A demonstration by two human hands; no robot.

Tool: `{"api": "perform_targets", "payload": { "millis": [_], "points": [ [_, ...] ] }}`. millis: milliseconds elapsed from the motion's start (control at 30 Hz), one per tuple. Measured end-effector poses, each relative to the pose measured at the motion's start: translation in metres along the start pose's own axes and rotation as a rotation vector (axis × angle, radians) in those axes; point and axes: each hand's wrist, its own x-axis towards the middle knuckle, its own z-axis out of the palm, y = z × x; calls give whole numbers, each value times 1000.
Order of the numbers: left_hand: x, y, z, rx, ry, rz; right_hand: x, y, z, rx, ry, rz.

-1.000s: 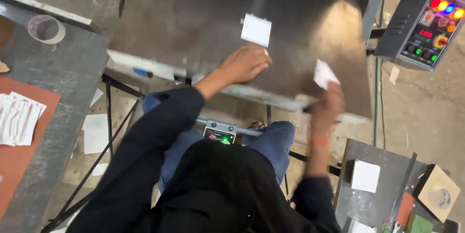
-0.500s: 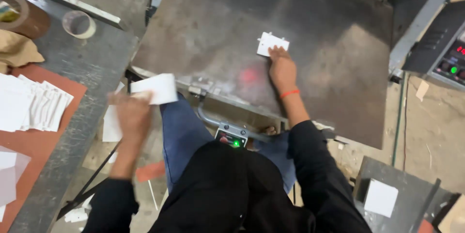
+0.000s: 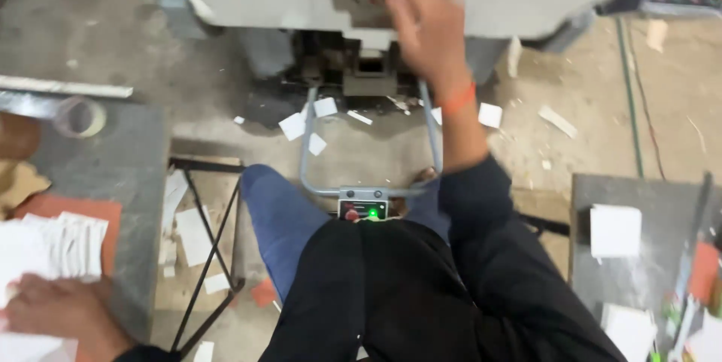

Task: Manually placing small white paper cards onto a moving plate of a printing machine and removing them after the press cycle.

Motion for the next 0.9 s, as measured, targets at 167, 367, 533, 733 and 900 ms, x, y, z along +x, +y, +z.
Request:
{"api": "perform_targets", "payload": {
  "millis": [167, 367, 533, 733, 900],
  "points": [
    [-4, 132, 13, -493, -192, 28, -204, 92, -45, -226, 95, 232],
    [-11, 393, -14, -864, -996, 473, -380, 159, -183, -751, 194, 563],
    [-30, 486, 24, -1087, -1476, 931, -412, 193, -239, -954, 65, 542],
    [-62, 456, 99, -1041, -1229, 341, -412, 209, -272, -484, -97, 759],
    [-67, 447, 125, -1373, -1213, -163, -433, 219, -225, -921, -19, 719]
  ]
}}
